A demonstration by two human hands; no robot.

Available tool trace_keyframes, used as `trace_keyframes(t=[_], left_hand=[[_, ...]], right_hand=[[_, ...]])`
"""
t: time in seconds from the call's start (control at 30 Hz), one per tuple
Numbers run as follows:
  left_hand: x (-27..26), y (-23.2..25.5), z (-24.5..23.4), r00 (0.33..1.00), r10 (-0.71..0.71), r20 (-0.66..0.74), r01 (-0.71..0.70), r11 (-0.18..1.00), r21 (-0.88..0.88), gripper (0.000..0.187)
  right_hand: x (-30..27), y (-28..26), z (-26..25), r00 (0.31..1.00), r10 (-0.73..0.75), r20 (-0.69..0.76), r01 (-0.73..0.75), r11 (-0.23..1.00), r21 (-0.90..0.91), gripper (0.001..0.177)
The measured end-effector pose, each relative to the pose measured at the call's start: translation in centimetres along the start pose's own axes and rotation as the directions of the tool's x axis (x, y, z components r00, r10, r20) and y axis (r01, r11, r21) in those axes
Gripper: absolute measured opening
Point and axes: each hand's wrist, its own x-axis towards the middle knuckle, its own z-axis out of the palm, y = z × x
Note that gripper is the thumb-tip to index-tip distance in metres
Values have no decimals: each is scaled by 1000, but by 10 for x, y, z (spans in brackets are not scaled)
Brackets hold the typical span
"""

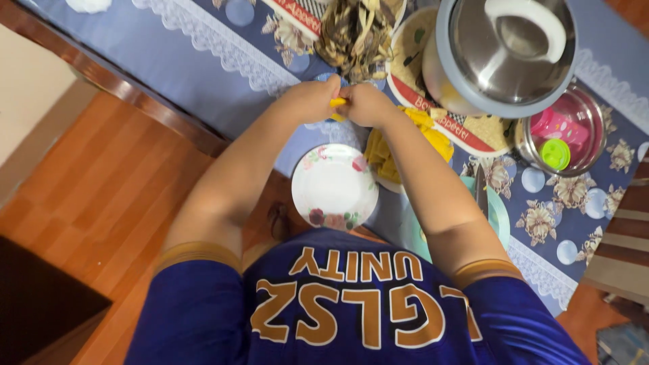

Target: The person places banana pieces onto wrappers and rolls them up by hand on a plate.

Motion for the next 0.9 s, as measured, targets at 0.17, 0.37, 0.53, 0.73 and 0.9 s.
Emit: trace_keyframes(t=[0.17,0.37,0.53,0.73,0.9], left_hand=[[40,-34,21,999,-35,-1,35,998,-57,39],[48,-36,19,977,-204,-56,207,977,57,31],[50,-42,21,986,-149,75,149,989,1,42],[71,-68,35,987,-130,90,127,991,33,48],[73,-78,39,983,-172,65,173,985,-14,49]], right_hand=[[39,28,14,1000,-20,6,20,998,-63,27],[52,35,25,989,7,-147,-19,997,-77,25],[62,46,25,994,-85,68,91,992,-90,32],[69,47,32,999,-2,45,7,995,-95,35],[68,44,28,999,1,-48,-6,994,-109,32]])
